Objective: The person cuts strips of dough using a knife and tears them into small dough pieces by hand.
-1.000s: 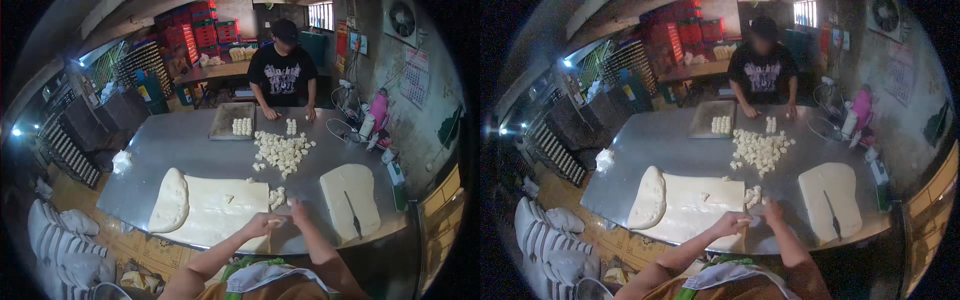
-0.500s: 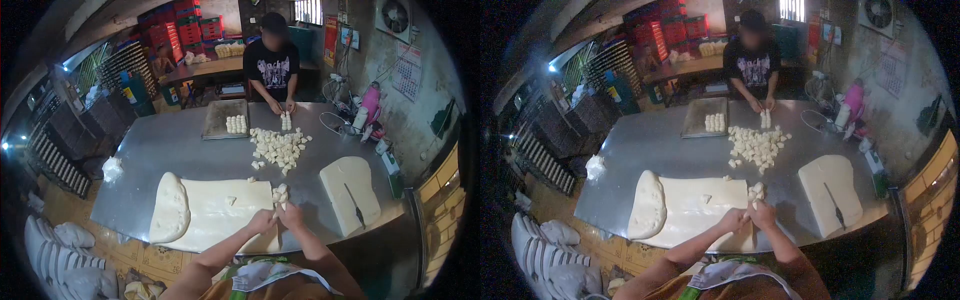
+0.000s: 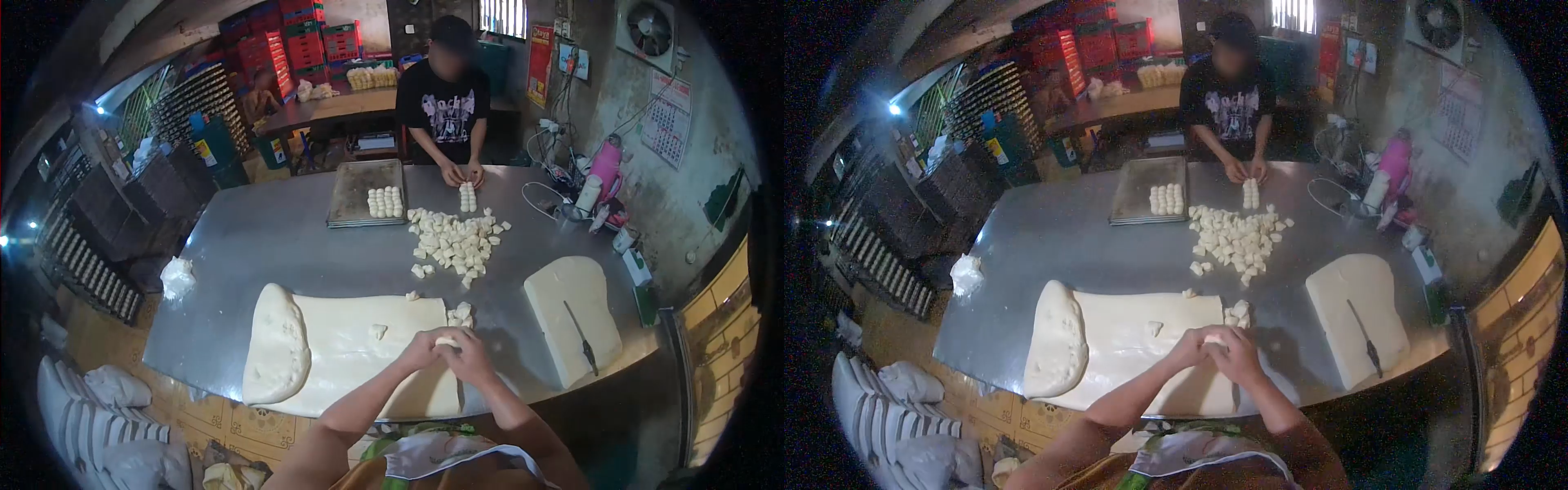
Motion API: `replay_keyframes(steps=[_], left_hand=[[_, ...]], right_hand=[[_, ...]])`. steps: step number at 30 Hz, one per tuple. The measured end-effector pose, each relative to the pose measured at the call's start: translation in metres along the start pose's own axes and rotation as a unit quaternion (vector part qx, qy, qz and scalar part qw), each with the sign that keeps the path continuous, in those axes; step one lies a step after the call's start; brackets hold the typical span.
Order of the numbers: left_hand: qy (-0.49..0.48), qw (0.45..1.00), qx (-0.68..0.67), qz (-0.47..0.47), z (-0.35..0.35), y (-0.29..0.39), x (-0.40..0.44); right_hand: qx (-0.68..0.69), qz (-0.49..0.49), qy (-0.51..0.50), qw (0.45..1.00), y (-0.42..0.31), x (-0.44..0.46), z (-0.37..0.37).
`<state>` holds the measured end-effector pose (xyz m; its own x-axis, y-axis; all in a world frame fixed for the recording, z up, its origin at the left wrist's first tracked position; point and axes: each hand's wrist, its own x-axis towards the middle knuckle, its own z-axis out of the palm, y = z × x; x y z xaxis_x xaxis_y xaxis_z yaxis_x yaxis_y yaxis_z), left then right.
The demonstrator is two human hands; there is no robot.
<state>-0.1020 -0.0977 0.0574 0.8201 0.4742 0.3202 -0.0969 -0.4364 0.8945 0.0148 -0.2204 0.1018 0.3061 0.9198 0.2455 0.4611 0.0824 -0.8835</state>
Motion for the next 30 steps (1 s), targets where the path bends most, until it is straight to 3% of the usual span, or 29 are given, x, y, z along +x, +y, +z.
replay_keyframes(steps=[1,3,4,5,7,8,9,11,12,13,14,17,19,20,21,22,23,24,25,26,28,30], left_hand=[[0.003,1.0,0.001,0.001,0.008,0.0,0.003],[-0.083,0.982,0.145,-0.084,0.03,0.0,-0.003],[-0.126,0.96,0.215,-0.13,0.038,0.001,-0.01],[-0.122,0.959,0.22,-0.132,0.04,0.01,-0.012],[-0.103,0.978,0.179,-0.009,0.045,0.035,-0.021],[-0.092,0.982,0.157,0.05,0.047,0.043,-0.025],[-0.087,0.982,0.163,0.049,0.046,0.04,-0.022],[0.077,0.987,0.139,-0.016,0.044,0.028,-0.018],[0.114,0.984,0.134,-0.029,0.048,0.025,-0.014],[0.152,0.979,0.127,-0.042,0.051,0.027,-0.008],[0.161,0.98,0.12,0.003,0.054,0.04,0.003],[0.185,0.975,0.104,0.065,0.071,0.05,-0.006],[0.093,0.987,0.1,-0.08,0.075,0.006,-0.015],[0.045,0.983,0.096,-0.149,0.076,0.003,-0.013],[0.043,0.983,0.098,-0.15,0.079,0.002,-0.014],[-0.032,0.971,0.181,-0.153,0.082,0.016,-0.014],[-0.106,0.947,0.26,-0.156,0.087,0.033,-0.014],[-0.18,0.911,0.338,-0.152,0.087,0.047,-0.011],[-0.182,0.911,0.34,-0.146,0.085,0.059,-0.006],[-0.143,0.952,0.246,-0.11,0.086,0.071,-0.007],[-0.048,0.997,0.05,-0.035,0.08,0.084,-0.009],[0.001,0.998,0.063,-0.03,0.068,0.034,-0.02]], right_hand=[[-0.038,0.047,0.019,0.998,0.012,0.001,-0.003],[-0.106,0.14,0.05,0.983,0.04,0.003,-0.005],[-0.102,0.138,0.042,0.984,0.054,0.003,-0.008],[-0.179,0.169,0.015,0.969,0.07,0.009,-0.016],[-0.331,0.232,-0.032,0.914,0.091,0.011,-0.035],[-0.327,0.23,-0.034,0.916,0.095,0.006,-0.037],[-0.329,0.126,0.007,0.936,0.098,0.004,-0.039],[-0.315,-0.077,0.088,0.942,0.091,-0.007,-0.042],[-0.312,-0.075,0.089,0.943,0.082,-0.015,-0.042],[-0.198,-0.054,-0.005,0.979,0.055,-0.02,-0.046],[-0.08,-0.033,-0.097,0.992,0.04,-0.018,-0.051],[-0.035,-0.095,-0.012,0.995,0.057,-0.019,-0.036],[-0.011,-0.129,0.035,0.991,0.066,-0.02,-0.034],[-0.051,-0.058,0.032,0.996,0.069,-0.02,-0.038],[-0.089,0.013,0.029,0.996,0.072,-0.02,-0.042],[-0.128,0.083,0.023,0.988,0.075,-0.019,-0.046],[-0.127,0.083,0.022,0.988,0.08,-0.019,-0.05],[-0.228,0.122,-0.021,0.966,0.087,-0.014,-0.057],[-0.328,0.16,-0.06,0.929,0.095,-0.008,-0.064],[-0.327,0.164,-0.058,0.929,0.105,-0.013,-0.067],[-0.332,0.033,0.034,0.942,0.125,-0.021,-0.067],[-0.332,-0.025,0.081,0.94,0.112,-0.027,-0.058]])
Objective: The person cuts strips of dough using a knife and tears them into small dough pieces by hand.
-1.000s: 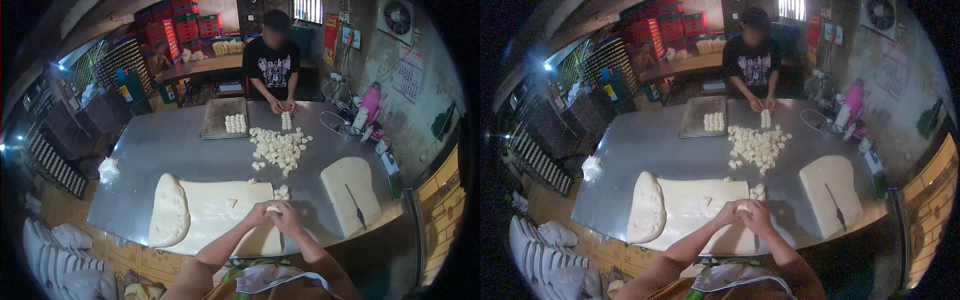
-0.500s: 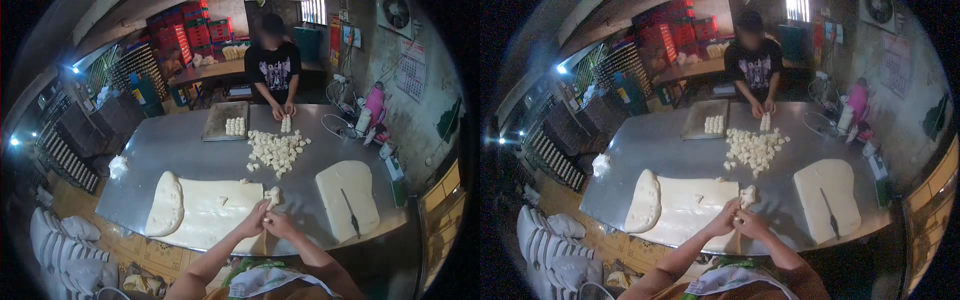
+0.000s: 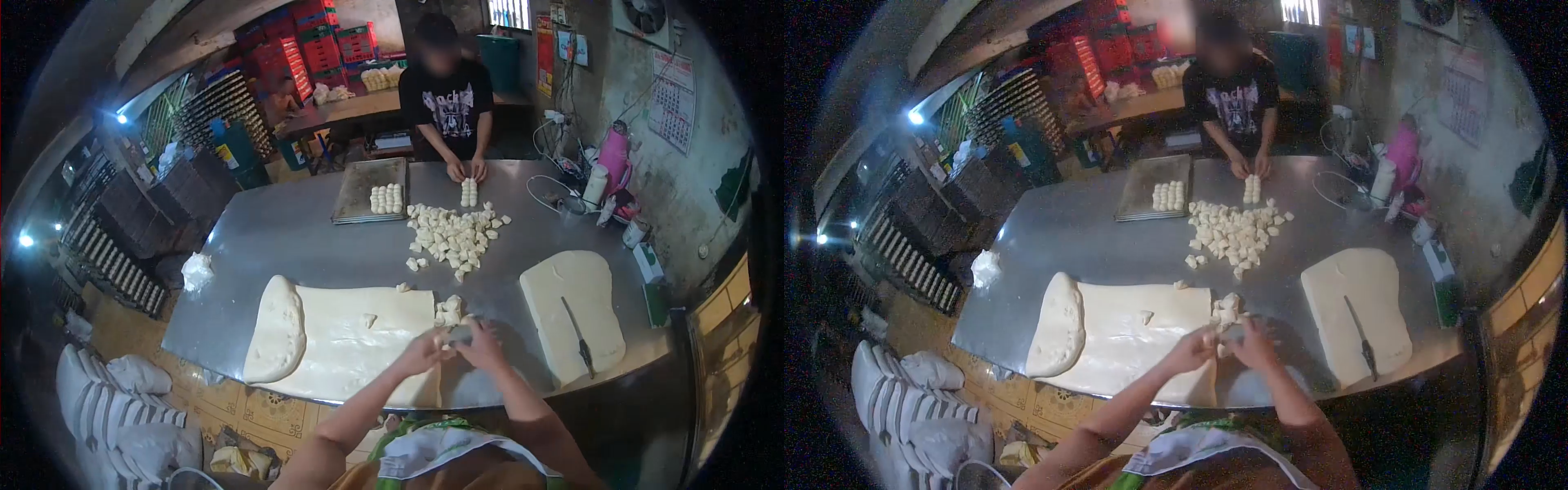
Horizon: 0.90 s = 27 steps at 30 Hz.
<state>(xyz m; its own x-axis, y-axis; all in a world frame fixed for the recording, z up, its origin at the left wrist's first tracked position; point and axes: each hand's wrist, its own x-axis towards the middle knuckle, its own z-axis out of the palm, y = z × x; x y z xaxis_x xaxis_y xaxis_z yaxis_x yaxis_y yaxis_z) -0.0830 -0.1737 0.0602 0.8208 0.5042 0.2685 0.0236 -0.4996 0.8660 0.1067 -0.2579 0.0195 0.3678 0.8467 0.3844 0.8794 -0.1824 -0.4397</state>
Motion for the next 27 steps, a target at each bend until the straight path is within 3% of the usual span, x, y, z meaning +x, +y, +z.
replay_keyframes(steps=[2,3,6,7,10,11,14,15,18,19,21,22,23,24,25,26,27], left_hand=[[0.072,0.997,0.009,0.014,-0.004,-0.043,0.007],[0.095,0.995,0.009,0.021,-0.007,-0.049,0.014],[-0.024,0.999,-0.034,0.033,-0.04,-0.011,0.023],[-0.04,0.998,-0.04,0.035,-0.042,-0.016,0.022],[-0.092,0.985,0.02,-0.142,-0.043,-0.025,0.028],[-0.102,0.985,0.017,-0.136,-0.048,-0.021,0.03],[-0.223,0.951,0.152,-0.148,-0.061,0.004,0.02],[-0.249,0.941,0.179,-0.144,-0.067,0.011,0.022],[-0.137,0.986,-0.096,-0.008,-0.083,0.014,0.012],[-0.142,0.985,-0.1,-0.01,-0.087,-0.004,0.015],[-0.047,0.992,-0.102,-0.066,-0.086,-0.051,0.019],[-0.064,0.99,-0.109,-0.064,-0.08,-0.044,0.022],[0.022,0.997,-0.062,0.047,-0.075,-0.031,0.029],[0.059,0.993,-0.044,0.097,-0.071,-0.028,0.03],[0.098,0.984,-0.023,0.146,-0.066,-0.026,0.03],[0.029,0.994,-0.057,0.093,-0.071,-0.034,0.035],[-0.038,0.995,-0.085,0.042,-0.079,-0.043,0.043]], right_hand=[[0.286,-0.045,-0.076,0.954,-0.046,0.012,-0.029],[0.278,-0.041,-0.071,0.957,-0.052,0.022,-0.027],[0.324,-0.041,-0.007,0.945,-0.079,0.012,-0.007],[0.319,-0.027,0.001,0.947,-0.088,0.013,-0.004],[0.217,0.106,0.007,0.97,-0.104,0.022,-0.003],[0.21,0.113,0.014,0.971,-0.103,0.028,-0.001],[-0.011,0.217,-0.167,0.962,-0.081,0.037,0.014],[-0.016,0.224,-0.161,0.961,-0.067,0.036,0.019],[-0.019,0.15,-0.04,0.988,-0.035,0.008,0.043],[-0.022,0.156,-0.042,0.987,-0.045,0.012,0.036],[0.077,0.098,-0.062,0.99,-0.097,0.027,0.007],[0.157,0.105,-0.126,0.974,-0.113,0.03,0.001],[0.236,0.11,-0.184,0.948,-0.121,0.035,-0.002],[0.235,0.127,-0.179,0.947,-0.123,0.034,0.004],[0.279,0.068,-0.09,0.954,-0.122,0.032,0.014],[0.317,0.0,0.0,0.949,-0.119,0.032,0.017],[0.319,-0.001,0.002,0.948,-0.116,0.029,0.019]])
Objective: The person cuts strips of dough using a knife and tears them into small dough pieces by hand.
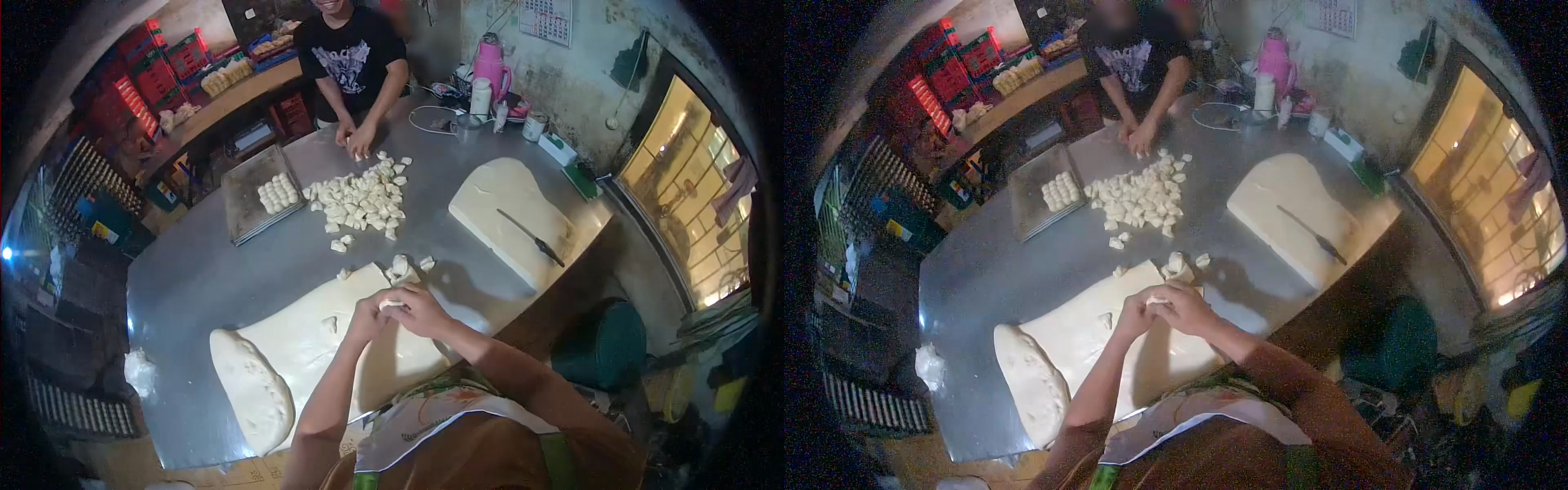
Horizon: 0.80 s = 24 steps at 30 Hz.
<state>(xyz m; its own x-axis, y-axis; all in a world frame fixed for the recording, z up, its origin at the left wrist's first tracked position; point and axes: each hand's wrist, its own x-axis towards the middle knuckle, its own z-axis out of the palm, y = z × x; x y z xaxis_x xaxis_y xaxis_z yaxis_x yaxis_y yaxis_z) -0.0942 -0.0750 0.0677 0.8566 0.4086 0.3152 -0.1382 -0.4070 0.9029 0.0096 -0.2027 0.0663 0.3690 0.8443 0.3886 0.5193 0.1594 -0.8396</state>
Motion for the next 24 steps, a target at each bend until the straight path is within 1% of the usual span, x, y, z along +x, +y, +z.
replay_keyframes(steps=[1,2,3,4,5,6,7,8,9,10,11,12,13,14,15,17,18,19,20,21,22,24], left_hand=[[-0.057,0.996,-0.031,-0.056,-0.005,0.0,0.004],[-0.048,0.997,-0.026,-0.053,0.001,0.004,0.004],[-0.076,0.99,0.048,-0.107,0.012,0.01,0.002],[-0.094,0.974,0.121,-0.168,0.022,0.017,0.0],[-0.142,0.954,0.193,-0.178,0.028,0.02,0.0],[-0.189,0.926,0.266,-0.192,0.03,0.024,0.003],[-0.166,0.963,0.202,-0.072,0.038,0.031,-0.002],[-0.149,0.978,0.138,0.051,0.04,0.038,-0.009],[-0.133,0.979,0.15,0.036,0.036,0.042,-0.011],[-0.056,0.993,0.105,-0.017,0.033,0.044,-0.001],[0.019,0.996,0.056,-0.064,0.03,0.045,0.011],[0.085,0.99,0.003,-0.114,0.032,0.045,0.014],[0.09,0.989,0.006,-0.119,0.038,0.041,0.014],[0.118,0.99,0.054,-0.057,0.044,0.033,0.016],[0.142,0.984,0.103,0.008,0.049,0.025,0.02],[0.16,0.974,0.15,0.062,0.05,0.034,0.022],[0.101,0.985,0.128,-0.059,0.042,0.04,0.023],[0.036,0.978,0.102,-0.176,0.033,0.051,0.029],[-0.036,0.954,0.074,-0.289,0.031,0.055,0.035],[-0.053,0.952,0.066,-0.295,0.037,0.049,0.036],[-0.058,0.956,0.121,-0.261,0.047,0.04,0.03],[-0.061,0.955,0.23,-0.178,0.059,0.026,0.014]], right_hand=[[-0.044,0.031,0.033,0.998,0.002,-0.003,0.0],[-0.089,0.057,0.061,0.993,0.005,-0.002,-0.003],[-0.132,0.075,0.085,0.985,0.009,0.007,-0.008],[-0.173,0.164,0.025,0.971,0.011,0.014,-0.02],[-0.211,0.245,-0.04,0.945,0.015,0.019,-0.032],[-0.254,0.252,-0.079,0.931,0.025,0.024,-0.042],[-0.261,0.247,-0.102,0.928,0.054,0.027,-0.055],[-0.268,0.241,-0.125,0.924,0.084,0.029,-0.068],[-0.238,0.235,-0.143,0.932,0.117,0.025,-0.072],[-0.237,0.216,-0.158,0.934,0.114,0.033,-0.069],[-0.225,0.125,-0.1,0.961,0.098,0.041,-0.067],[-0.205,0.045,-0.038,0.977,0.075,0.037,-0.065],[-0.183,-0.032,0.027,0.982,0.059,0.033,-0.065],[-0.18,-0.033,0.023,0.983,0.049,0.032,-0.068],[-0.119,-0.031,-0.026,0.992,0.04,0.035,-0.071],[0.008,-0.014,-0.126,0.992,0.027,0.027,-0.067],[0.011,-0.005,-0.129,0.992,0.023,0.024,-0.064],[0.016,-0.023,-0.093,0.995,0.02,0.027,-0.061],[0.018,-0.038,-0.053,0.998,0.018,0.03,-0.061],[0.018,-0.046,-0.011,0.999,0.018,0.028,-0.063],[0.015,-0.019,-0.007,1.0,0.024,0.02,-0.062],[-0.055,0.124,-0.041,0.99,0.046,0.014,-0.052]])
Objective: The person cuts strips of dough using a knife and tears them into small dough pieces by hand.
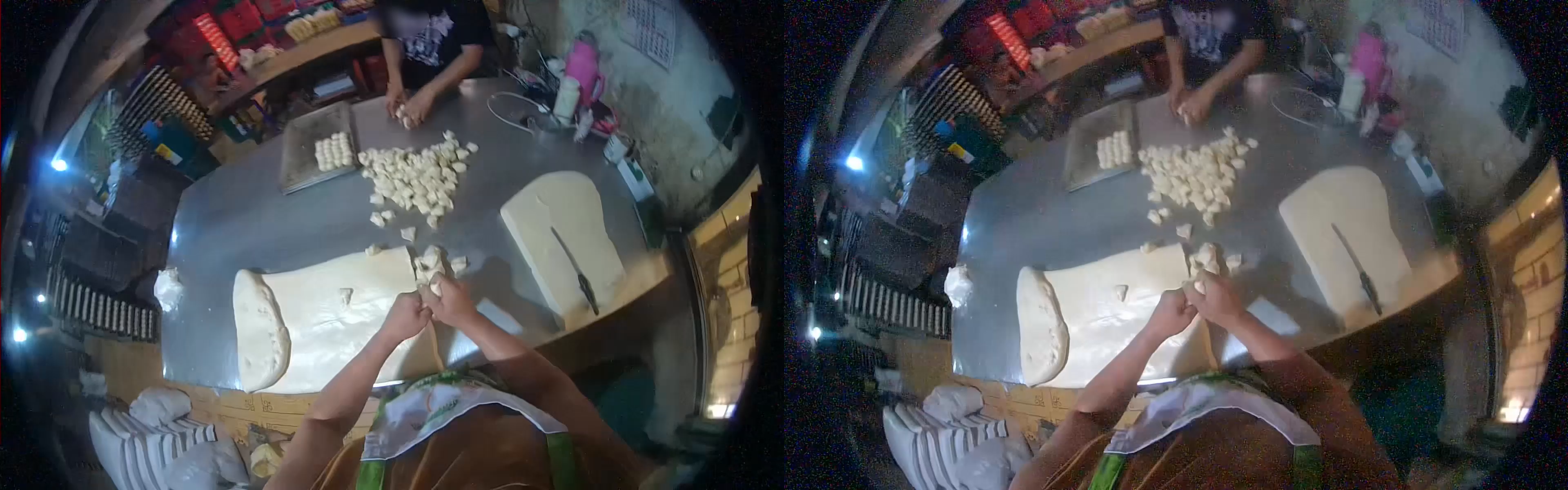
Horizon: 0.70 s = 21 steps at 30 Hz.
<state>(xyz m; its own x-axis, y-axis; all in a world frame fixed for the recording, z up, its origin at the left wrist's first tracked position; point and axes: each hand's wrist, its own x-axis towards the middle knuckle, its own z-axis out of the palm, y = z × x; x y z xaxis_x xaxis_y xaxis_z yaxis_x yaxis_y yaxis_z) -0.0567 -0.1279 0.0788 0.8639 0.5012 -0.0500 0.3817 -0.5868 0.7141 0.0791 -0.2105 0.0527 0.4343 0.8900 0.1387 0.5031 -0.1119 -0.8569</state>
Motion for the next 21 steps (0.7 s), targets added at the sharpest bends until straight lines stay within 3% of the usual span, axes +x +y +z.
replay_keyframes(steps=[1,4,5,6,8,9,11,12,14,15,19,21], left_hand=[[-0.011,1.0,-0.006,0.001,0.001,0.001,-0.006],[-0.028,0.982,-0.098,0.159,-0.019,0.009,-0.025],[-0.004,0.985,-0.138,0.102,-0.028,-0.004,-0.028],[0.027,0.983,-0.177,0.047,-0.041,-0.025,-0.023],[0.107,0.983,-0.052,-0.138,-0.066,-0.11,-0.028],[0.042,0.988,0.126,-0.079,-0.061,-0.188,-0.042],[-0.02,0.956,0.292,-0.007,-0.052,-0.239,-0.039],[0.043,0.98,0.196,-0.018,-0.052,-0.22,-0.036],[0.168,0.985,-0.002,-0.043,-0.051,-0.186,-0.02],[0.165,0.985,-0.006,-0.042,-0.049,-0.186,-0.001],[0.075,0.995,-0.056,-0.038,-0.044,-0.163,0.085],[-0.074,0.99,-0.09,0.078,-0.022,-0.176,0.129]], right_hand=[[-0.002,0.012,0.002,1.0,0.011,0.008,0.003],[-0.139,0.175,-0.105,0.969,0.038,0.024,0.002],[-0.165,0.211,-0.129,0.955,0.036,0.022,0.002],[-0.113,0.14,-0.087,0.98,0.034,0.023,-0.003],[0.002,0.012,-0.001,1.0,0.029,0.009,-0.009],[0.0,0.026,0.003,1.0,0.037,-0.004,-0.006],[0.105,0.17,0.001,0.98,0.063,-0.029,-0.002],[0.103,0.177,0.0,0.979,0.077,-0.049,0.006],[-0.132,0.13,0.003,0.983,0.096,-0.07,0.02],[-0.211,0.115,0.005,0.971,0.102,-0.07,0.025],[-0.276,0.026,0.028,0.96,0.09,0.0,0.038],[-0.205,0.157,-0.091,0.962,0.059,0.069,0.03]])
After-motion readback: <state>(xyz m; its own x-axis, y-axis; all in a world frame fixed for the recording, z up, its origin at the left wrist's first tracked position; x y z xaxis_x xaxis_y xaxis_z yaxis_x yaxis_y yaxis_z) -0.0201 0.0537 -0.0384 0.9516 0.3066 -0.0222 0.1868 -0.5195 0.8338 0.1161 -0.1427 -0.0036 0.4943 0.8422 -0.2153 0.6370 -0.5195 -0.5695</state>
